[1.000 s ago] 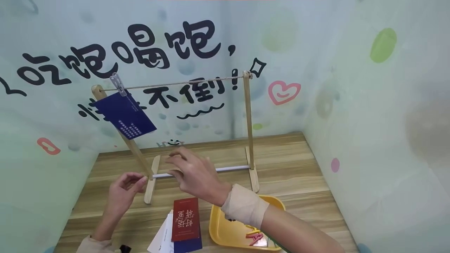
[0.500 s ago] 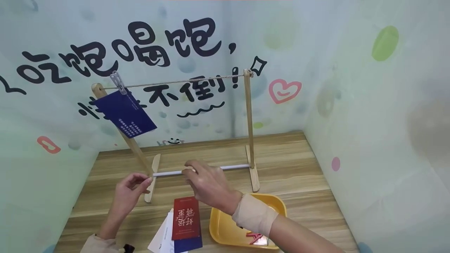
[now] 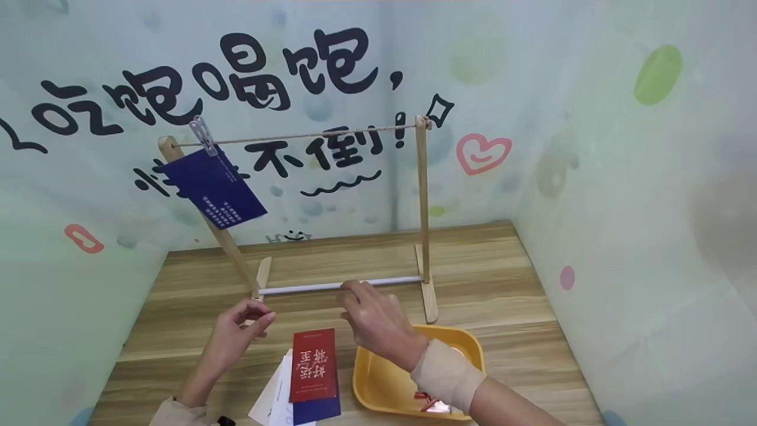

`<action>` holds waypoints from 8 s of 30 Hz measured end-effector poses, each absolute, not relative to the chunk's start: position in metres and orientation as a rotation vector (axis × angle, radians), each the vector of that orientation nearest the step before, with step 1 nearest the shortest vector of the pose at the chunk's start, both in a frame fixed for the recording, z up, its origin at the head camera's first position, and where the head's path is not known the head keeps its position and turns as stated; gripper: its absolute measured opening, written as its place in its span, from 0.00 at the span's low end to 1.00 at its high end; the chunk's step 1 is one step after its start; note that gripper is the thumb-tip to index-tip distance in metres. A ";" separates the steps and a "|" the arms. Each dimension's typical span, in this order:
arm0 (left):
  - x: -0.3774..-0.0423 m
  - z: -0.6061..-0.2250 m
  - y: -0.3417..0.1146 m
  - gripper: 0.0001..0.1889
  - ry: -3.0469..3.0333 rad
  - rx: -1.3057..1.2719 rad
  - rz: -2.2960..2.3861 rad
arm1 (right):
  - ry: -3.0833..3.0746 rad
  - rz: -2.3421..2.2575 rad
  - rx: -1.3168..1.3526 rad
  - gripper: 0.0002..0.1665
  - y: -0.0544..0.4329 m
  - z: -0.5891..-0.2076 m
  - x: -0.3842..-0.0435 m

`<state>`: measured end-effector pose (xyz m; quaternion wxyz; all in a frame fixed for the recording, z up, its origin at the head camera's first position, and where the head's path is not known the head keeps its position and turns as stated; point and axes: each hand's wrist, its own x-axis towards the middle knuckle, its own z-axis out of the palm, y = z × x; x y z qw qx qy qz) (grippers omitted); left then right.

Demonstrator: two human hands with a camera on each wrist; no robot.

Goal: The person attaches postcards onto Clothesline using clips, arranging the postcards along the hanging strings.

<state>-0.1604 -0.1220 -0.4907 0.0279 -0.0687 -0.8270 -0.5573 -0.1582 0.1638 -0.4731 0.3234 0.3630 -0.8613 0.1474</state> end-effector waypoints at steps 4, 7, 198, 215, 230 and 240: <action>-0.159 -0.496 -0.119 0.08 -2.625 -0.241 -1.666 | -2.269 0.381 0.931 0.17 0.172 -0.486 -0.158; -0.157 -0.500 -0.119 0.07 -2.698 -0.255 -1.634 | -2.282 0.371 0.915 0.17 0.176 -0.494 -0.159; -0.190 -0.539 -0.133 0.11 -2.644 0.063 -1.687 | -2.680 1.137 0.729 0.16 0.204 -0.489 -0.186; -0.209 -0.513 -0.119 0.12 -2.603 -0.067 -1.589 | -2.603 0.925 0.731 0.15 0.193 -0.460 -0.211; -0.225 -0.476 -0.120 0.12 -2.606 0.063 -1.634 | -2.621 0.934 0.672 0.12 0.179 -0.433 -0.228; -0.238 -0.451 -0.127 0.12 -2.592 0.065 -1.615 | -2.574 0.986 0.724 0.16 0.169 -0.408 -0.242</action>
